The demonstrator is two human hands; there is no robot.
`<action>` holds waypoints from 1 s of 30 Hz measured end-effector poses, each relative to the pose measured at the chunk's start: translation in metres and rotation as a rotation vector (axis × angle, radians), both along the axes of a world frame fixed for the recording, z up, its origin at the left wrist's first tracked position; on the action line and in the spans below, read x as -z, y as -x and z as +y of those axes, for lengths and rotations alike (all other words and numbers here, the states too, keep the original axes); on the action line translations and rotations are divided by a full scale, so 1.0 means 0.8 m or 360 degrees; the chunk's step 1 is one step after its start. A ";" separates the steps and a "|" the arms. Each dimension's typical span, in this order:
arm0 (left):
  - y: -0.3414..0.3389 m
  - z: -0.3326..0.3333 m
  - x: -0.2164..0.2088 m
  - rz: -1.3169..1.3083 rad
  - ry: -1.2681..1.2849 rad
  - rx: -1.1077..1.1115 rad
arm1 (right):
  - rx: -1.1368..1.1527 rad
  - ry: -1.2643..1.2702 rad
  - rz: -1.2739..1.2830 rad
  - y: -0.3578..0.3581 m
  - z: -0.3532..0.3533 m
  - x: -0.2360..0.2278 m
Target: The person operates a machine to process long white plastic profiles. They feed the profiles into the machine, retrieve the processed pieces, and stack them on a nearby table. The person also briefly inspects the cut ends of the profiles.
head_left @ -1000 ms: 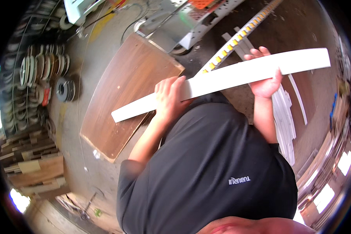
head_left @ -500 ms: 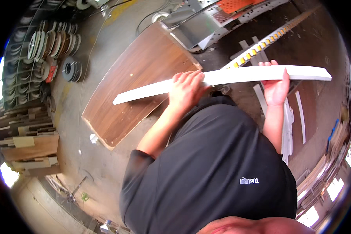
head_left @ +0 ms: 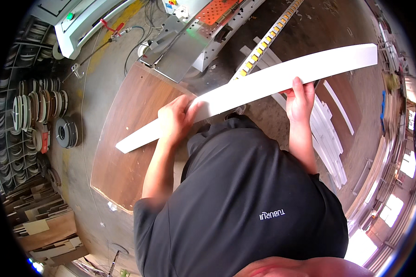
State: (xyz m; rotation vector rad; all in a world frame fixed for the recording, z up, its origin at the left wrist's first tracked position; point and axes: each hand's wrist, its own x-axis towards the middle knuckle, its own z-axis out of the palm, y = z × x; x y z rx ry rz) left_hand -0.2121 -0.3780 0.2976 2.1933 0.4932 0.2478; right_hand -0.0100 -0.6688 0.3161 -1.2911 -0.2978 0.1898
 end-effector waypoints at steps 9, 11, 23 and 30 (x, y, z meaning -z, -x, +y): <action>-0.038 -0.016 -0.020 -0.0004 0.0545 0.0132 | -0.0542 0.0371 -0.0422 0.013 0.002 0.020; -0.048 -0.017 -0.025 -0.0011 0.0641 0.0195 | -0.0705 0.0501 -0.0532 0.019 0.011 0.014; -0.108 0.034 -0.247 -0.1356 0.1495 0.0538 | -0.1108 0.0745 -0.1099 0.035 0.124 -0.051; -0.052 0.059 -0.219 -0.1886 0.1508 0.0615 | -0.0896 0.0650 -0.1046 0.050 0.144 -0.058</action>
